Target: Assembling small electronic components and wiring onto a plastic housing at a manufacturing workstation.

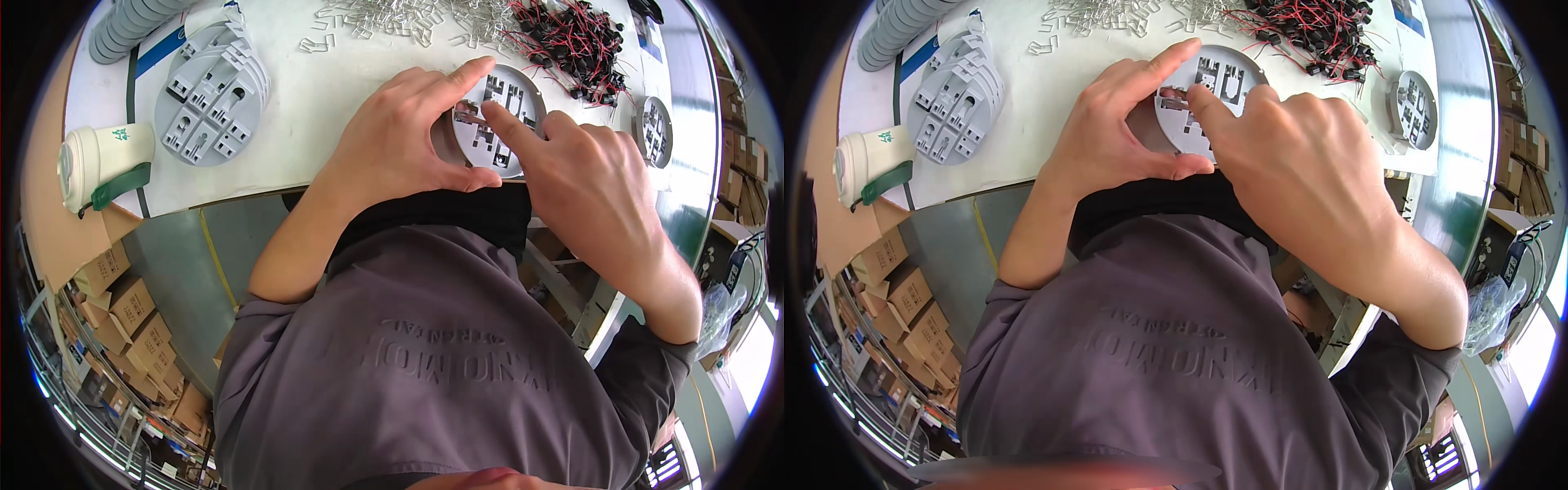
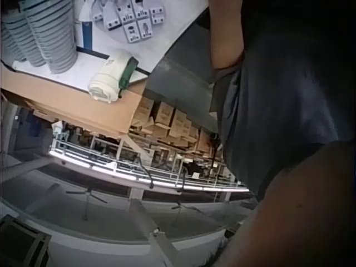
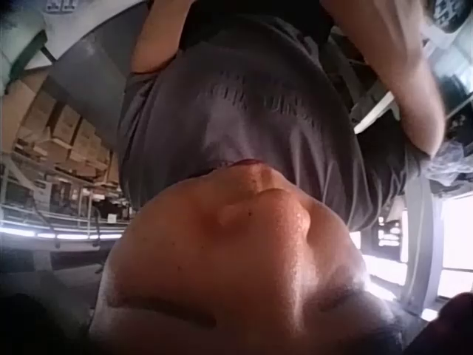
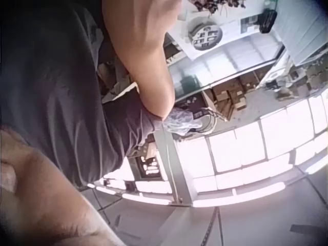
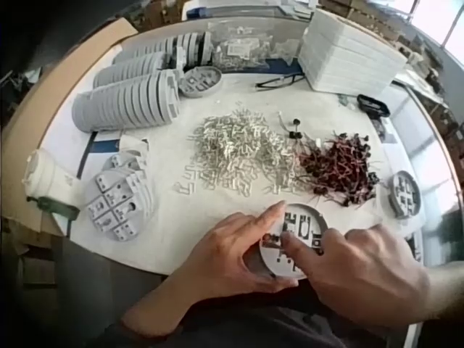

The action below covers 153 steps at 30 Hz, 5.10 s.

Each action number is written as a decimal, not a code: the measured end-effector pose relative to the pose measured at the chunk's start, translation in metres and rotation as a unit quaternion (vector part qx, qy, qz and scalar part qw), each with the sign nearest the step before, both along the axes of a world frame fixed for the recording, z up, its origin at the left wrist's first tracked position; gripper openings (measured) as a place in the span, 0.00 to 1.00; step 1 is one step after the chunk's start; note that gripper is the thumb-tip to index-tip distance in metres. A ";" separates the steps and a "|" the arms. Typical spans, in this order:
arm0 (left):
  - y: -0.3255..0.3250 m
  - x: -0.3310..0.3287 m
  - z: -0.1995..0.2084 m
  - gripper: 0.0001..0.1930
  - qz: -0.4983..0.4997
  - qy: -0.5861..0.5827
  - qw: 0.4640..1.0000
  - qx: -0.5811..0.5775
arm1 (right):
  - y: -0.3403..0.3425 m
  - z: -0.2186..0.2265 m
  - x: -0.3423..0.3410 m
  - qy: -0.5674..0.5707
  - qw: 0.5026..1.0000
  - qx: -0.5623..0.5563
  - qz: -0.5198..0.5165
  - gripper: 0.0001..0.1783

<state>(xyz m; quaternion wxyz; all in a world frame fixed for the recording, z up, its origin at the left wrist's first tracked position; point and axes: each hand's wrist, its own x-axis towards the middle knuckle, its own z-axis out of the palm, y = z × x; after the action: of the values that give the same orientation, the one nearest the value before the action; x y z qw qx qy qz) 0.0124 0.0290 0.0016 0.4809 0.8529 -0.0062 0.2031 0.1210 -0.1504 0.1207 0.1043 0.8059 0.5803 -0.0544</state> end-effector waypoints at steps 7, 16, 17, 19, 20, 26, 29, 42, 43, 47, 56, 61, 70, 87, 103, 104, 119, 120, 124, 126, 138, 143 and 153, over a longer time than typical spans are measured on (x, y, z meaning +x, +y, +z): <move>0.001 -0.002 0.003 0.55 -0.003 0.028 1.000 0.004 | -0.008 -0.015 -0.007 -0.099 0.995 -0.006 0.029 0.33; 0.003 -0.001 0.004 0.54 -0.007 0.033 0.999 0.028 | -0.016 -0.018 -0.002 -0.132 0.990 -0.036 0.033 0.30; 0.007 -0.003 0.006 0.51 -0.018 0.052 0.998 0.035 | -0.018 -0.021 0.007 -0.070 0.997 -0.004 0.026 0.28; 0.015 -0.009 0.011 0.45 -0.036 0.093 0.994 0.049 | -0.018 -0.025 0.020 0.056 0.996 0.061 0.014 0.25; 0.018 -0.010 0.012 0.45 -0.038 0.088 0.994 0.052 | -0.021 -0.028 0.017 0.051 0.997 0.063 0.012 0.25; 0.004 0.001 -0.002 0.21 0.047 0.095 0.974 -0.198 | -0.034 -0.073 -0.017 0.236 0.883 0.381 -0.140 0.21; 0.004 -0.008 0.000 0.17 0.089 0.009 0.993 -0.077 | -0.026 -0.097 -0.032 0.254 0.820 0.491 -0.150 0.21; 0.012 -0.010 0.013 0.15 0.047 0.052 0.984 0.166 | -0.202 -0.069 0.096 0.113 0.831 0.427 -0.339 0.24; 0.010 -0.012 0.015 0.15 0.061 0.044 0.984 0.160 | -0.205 -0.069 0.101 0.136 0.843 0.393 -0.343 0.27; 0.027 -0.037 0.048 0.18 0.081 0.001 0.976 0.204 | -0.192 -0.053 0.124 0.119 0.881 0.329 -0.318 0.39; 0.109 -0.107 0.089 0.42 0.228 0.128 0.878 0.400 | -0.296 -0.077 0.224 0.072 0.777 0.316 -0.540 0.40; 0.127 -0.125 0.075 0.51 0.240 0.145 0.902 0.329 | -0.373 -0.088 0.237 -0.098 0.788 0.143 -0.591 0.39; 0.130 -0.123 0.067 0.56 0.262 0.063 0.898 0.349 | 0.025 -0.039 0.091 0.168 0.955 0.245 0.021 0.12; -0.009 -0.025 0.029 0.52 -0.023 -0.036 0.979 0.197 | 0.075 -0.057 0.085 0.246 0.940 0.219 -0.093 0.05; 0.027 -0.016 0.000 0.18 0.074 -0.002 0.975 0.208 | 0.043 -0.027 0.085 0.306 0.915 0.185 -0.184 0.06; 0.027 -0.016 0.001 0.15 0.077 0.001 0.976 0.205 | 0.038 -0.027 0.083 0.322 0.909 0.183 -0.191 0.06; -0.021 -0.007 0.001 0.13 0.047 -0.064 0.996 0.051 | 0.016 -0.051 0.048 0.399 0.822 0.231 -0.333 0.10; -0.020 -0.008 0.000 0.13 0.047 -0.063 0.996 0.050 | 0.016 -0.051 0.046 0.399 0.822 0.230 -0.334 0.10; -0.012 -0.013 0.002 0.14 0.043 -0.053 0.997 0.046 | 0.013 -0.050 0.040 0.336 0.871 0.211 -0.291 0.13; -0.001 -0.016 0.007 0.15 0.030 -0.045 0.997 0.048 | 0.001 -0.062 0.035 0.316 0.888 0.239 -0.233 0.14; 0.014 -0.014 0.013 0.17 -0.024 0.004 0.998 0.054 | -0.039 -0.104 0.038 0.110 0.914 0.390 -0.002 0.21; 0.015 -0.011 0.018 0.17 -0.014 0.022 0.998 0.058 | -0.035 -0.093 0.014 0.207 0.905 0.365 -0.060 0.17; 0.024 -0.007 0.015 0.18 -0.037 0.083 0.996 0.001 | 0.008 -0.078 0.081 0.305 0.909 0.277 0.066 0.13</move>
<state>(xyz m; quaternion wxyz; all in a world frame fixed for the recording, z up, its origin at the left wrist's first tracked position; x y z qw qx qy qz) 0.0054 0.0526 0.0164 0.4862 0.8665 0.0021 0.1133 0.2020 -0.1426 0.0431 -0.3023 0.7065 0.6271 -0.1275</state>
